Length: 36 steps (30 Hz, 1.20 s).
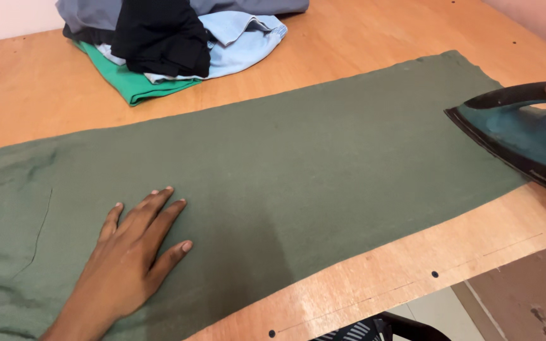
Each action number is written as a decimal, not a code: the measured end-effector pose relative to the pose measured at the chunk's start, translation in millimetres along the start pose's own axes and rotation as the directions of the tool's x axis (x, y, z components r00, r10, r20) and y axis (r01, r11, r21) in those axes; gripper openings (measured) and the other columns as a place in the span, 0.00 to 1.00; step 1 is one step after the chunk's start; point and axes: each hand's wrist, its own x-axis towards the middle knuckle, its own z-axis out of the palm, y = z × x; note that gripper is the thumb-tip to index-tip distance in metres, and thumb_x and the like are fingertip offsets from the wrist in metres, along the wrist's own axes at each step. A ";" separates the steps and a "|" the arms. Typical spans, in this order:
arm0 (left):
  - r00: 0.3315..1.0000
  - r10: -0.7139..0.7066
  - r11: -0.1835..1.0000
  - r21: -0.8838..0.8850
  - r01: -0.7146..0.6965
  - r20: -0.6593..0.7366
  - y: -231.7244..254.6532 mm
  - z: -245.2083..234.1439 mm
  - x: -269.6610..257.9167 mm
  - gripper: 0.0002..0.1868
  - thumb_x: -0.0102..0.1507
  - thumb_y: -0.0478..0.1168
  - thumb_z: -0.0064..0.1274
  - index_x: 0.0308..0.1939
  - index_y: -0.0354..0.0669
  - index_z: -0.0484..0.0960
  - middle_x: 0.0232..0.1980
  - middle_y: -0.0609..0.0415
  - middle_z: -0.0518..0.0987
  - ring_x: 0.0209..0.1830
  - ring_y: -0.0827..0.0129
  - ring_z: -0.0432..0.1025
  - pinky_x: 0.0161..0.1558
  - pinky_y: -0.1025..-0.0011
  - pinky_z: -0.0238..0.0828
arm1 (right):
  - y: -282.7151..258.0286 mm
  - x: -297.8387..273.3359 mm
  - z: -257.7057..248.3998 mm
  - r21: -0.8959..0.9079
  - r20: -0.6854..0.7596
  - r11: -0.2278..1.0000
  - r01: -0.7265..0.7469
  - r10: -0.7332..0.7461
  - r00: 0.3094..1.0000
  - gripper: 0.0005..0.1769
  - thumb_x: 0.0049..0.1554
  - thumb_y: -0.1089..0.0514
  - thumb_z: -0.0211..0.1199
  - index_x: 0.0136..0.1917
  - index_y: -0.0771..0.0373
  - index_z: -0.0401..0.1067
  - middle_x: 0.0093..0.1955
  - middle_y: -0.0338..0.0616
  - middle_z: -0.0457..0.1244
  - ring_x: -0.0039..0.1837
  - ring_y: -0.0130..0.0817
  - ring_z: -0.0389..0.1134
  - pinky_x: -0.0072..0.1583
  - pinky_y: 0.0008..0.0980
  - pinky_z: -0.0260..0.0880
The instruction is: The person irons a green pair of trousers laid flat on a wooden table. They use a blue electric iron, moving it back and forth across the fabric while holding the garment steady with their left hand. A pile of other folded clothes is visible in the background.
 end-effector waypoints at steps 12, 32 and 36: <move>0.998 -0.014 0.999 0.050 0.011 0.063 1.6 -1.9 2.8 0.36 0.62 0.58 0.44 0.73 0.54 0.66 0.79 0.51 0.58 0.79 0.58 0.50 0.71 0.37 0.40 | -75.9 -22.7 -45.7 -0.188 0.093 0.953 0.238 -0.224 0.970 0.33 0.67 0.37 0.55 0.40 0.69 0.78 0.24 0.54 0.64 0.24 0.44 0.68 0.32 0.38 0.69; 0.997 -0.009 0.999 0.053 0.005 0.073 2.8 -2.7 2.4 0.35 0.63 0.58 0.45 0.74 0.55 0.66 0.79 0.51 0.58 0.80 0.57 0.50 0.71 0.39 0.40 | -46.7 131.5 64.2 -0.072 -0.148 0.957 0.281 -0.289 0.946 0.30 0.76 0.41 0.55 0.52 0.70 0.81 0.25 0.57 0.63 0.22 0.39 0.59 0.28 0.34 0.60; 0.998 0.011 0.998 0.059 -0.015 0.064 0.7 -3.1 2.7 0.35 0.63 0.59 0.43 0.74 0.55 0.66 0.80 0.50 0.58 0.79 0.55 0.50 0.71 0.36 0.39 | -98.5 68.2 13.2 -0.157 0.046 0.973 0.169 -0.163 0.986 0.32 0.73 0.39 0.46 0.51 0.65 0.81 0.26 0.57 0.65 0.24 0.45 0.63 0.31 0.40 0.65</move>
